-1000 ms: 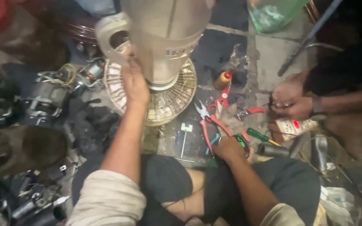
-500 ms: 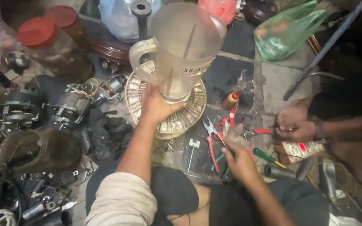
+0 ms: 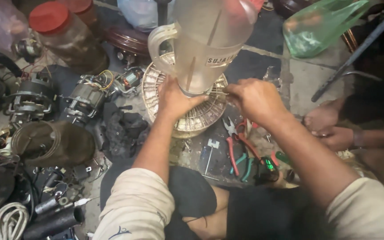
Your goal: The person disassembles a blender jar by removing the base and blade assembly, applies oil to the components, and then cleans and reassembles the unit.
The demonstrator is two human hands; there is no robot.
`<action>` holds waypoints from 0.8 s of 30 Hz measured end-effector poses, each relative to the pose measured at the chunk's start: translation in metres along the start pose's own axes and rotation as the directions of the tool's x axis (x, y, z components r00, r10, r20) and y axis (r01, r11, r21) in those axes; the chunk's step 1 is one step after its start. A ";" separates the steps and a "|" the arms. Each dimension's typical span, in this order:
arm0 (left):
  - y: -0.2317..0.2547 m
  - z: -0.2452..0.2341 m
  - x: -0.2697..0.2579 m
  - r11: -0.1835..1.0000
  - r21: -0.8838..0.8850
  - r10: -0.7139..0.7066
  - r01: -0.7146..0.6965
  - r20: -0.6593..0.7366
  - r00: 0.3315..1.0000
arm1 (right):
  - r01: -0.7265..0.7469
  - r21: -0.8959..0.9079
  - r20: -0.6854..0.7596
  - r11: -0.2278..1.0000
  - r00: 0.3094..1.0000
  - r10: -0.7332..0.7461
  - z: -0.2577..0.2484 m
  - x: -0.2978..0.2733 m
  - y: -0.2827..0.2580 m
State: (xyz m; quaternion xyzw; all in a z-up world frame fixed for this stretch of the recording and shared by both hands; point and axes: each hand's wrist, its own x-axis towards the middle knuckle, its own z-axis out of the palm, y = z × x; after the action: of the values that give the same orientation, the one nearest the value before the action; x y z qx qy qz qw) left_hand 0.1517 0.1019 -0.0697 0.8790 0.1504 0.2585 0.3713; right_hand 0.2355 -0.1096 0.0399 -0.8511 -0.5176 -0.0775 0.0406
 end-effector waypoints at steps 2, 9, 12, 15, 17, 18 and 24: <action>0.003 0.001 -0.001 1.000 -0.006 -0.030 0.030 0.000 1.000 | 0.012 -0.002 0.000 1.000 1.000 -0.012 0.002 -0.001 0.001; -0.003 0.014 0.003 0.992 0.105 -0.076 0.075 -0.001 0.997 | 0.193 -0.122 -0.202 0.973 0.955 -0.215 0.038 0.001 -0.028; 0.004 0.005 0.000 0.994 0.100 -0.051 0.047 0.041 0.998 | 0.093 -0.007 -0.117 0.996 0.989 -0.093 0.036 0.003 -0.041; 0.016 -0.007 0.003 0.993 0.090 -0.077 0.073 0.052 0.996 | -0.033 0.026 -0.102 0.999 0.994 0.035 0.015 -0.006 -0.043; 0.018 -0.004 0.000 0.992 0.095 -0.082 0.077 0.043 0.996 | -0.097 0.009 -0.103 0.995 0.990 0.097 0.008 -0.020 -0.038; 0.015 -0.001 -0.001 0.993 0.106 -0.049 0.047 0.014 0.999 | -0.065 0.059 -0.169 0.996 0.983 0.074 0.010 -0.027 -0.034; 0.012 0.002 -0.003 0.997 0.080 0.018 -0.014 -0.049 0.999 | -0.151 0.114 -0.143 0.982 0.976 0.167 0.009 -0.045 -0.035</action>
State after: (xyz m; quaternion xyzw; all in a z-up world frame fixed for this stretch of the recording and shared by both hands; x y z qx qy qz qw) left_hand 0.1511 0.0914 -0.0634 0.8876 0.1627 0.2771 0.3300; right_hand 0.1853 -0.1313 0.0232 -0.8782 -0.4466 -0.1121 0.1295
